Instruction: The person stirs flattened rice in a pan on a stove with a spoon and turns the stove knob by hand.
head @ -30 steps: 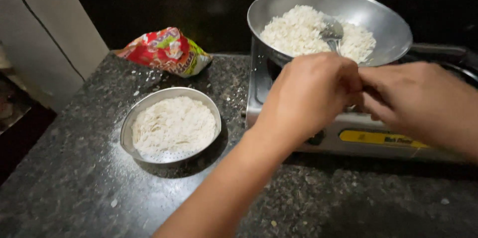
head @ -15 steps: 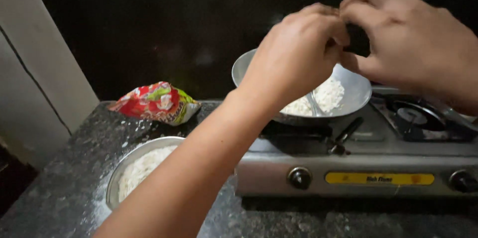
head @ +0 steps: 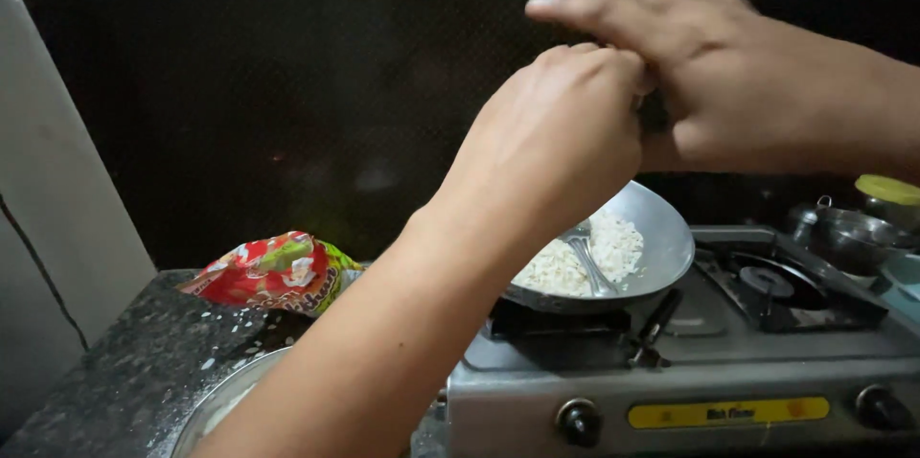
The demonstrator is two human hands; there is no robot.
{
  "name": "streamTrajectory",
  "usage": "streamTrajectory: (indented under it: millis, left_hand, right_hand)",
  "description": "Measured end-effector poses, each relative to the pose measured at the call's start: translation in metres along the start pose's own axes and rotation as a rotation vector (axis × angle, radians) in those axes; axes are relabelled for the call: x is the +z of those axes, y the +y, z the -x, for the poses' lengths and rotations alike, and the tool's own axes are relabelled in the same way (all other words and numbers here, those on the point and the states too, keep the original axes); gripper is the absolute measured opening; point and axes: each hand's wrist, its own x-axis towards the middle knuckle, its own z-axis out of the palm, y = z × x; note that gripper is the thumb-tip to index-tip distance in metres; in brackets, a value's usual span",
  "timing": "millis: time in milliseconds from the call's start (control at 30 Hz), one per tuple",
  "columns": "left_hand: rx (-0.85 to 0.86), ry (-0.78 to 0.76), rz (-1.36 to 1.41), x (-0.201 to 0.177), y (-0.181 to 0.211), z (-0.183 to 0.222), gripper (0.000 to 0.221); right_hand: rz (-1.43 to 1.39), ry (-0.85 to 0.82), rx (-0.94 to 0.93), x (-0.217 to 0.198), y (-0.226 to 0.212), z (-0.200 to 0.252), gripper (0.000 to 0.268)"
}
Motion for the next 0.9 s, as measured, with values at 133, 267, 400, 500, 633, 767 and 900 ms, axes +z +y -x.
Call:
streamTrajectory:
  millis: [133, 267, 400, 500, 633, 767, 900]
  left_hand:
    - [0.061, -0.036, 0.066, 0.008, -0.022, 0.007, 0.022]
    - [0.127, -0.064, 0.093, 0.0, -0.028, 0.018, 0.02]
    - [0.145, -0.083, 0.144, -0.015, -0.032, 0.024, 0.025]
    - [0.224, -0.028, 0.148, -0.019, -0.043, 0.027, 0.028]
    - [0.142, -0.108, 0.12, -0.029, -0.048, 0.024, 0.031]
    - [0.061, -0.184, 0.115, -0.039, -0.049, 0.026, 0.029]
    - [0.169, -0.094, 0.152, -0.027, -0.065, 0.035, 0.027]
  right_hand:
    - [-0.312, -0.201, 0.029, 0.003, -0.007, -0.017, 0.097]
    - [-0.431, -0.298, 0.047, 0.016, -0.011, -0.023, 0.079]
    - [-0.471, -0.22, -0.008, 0.015, -0.027, -0.029, 0.061]
    - [-0.482, -0.082, -0.087, 0.027, -0.024, -0.033, 0.065]
    - [-0.468, -0.023, -0.137, 0.03, -0.03, -0.042, 0.06]
    - [-0.477, -0.01, -0.097, 0.037, -0.04, -0.048, 0.045]
    - [-0.447, -0.025, -0.033, 0.043, -0.044, -0.048, 0.037]
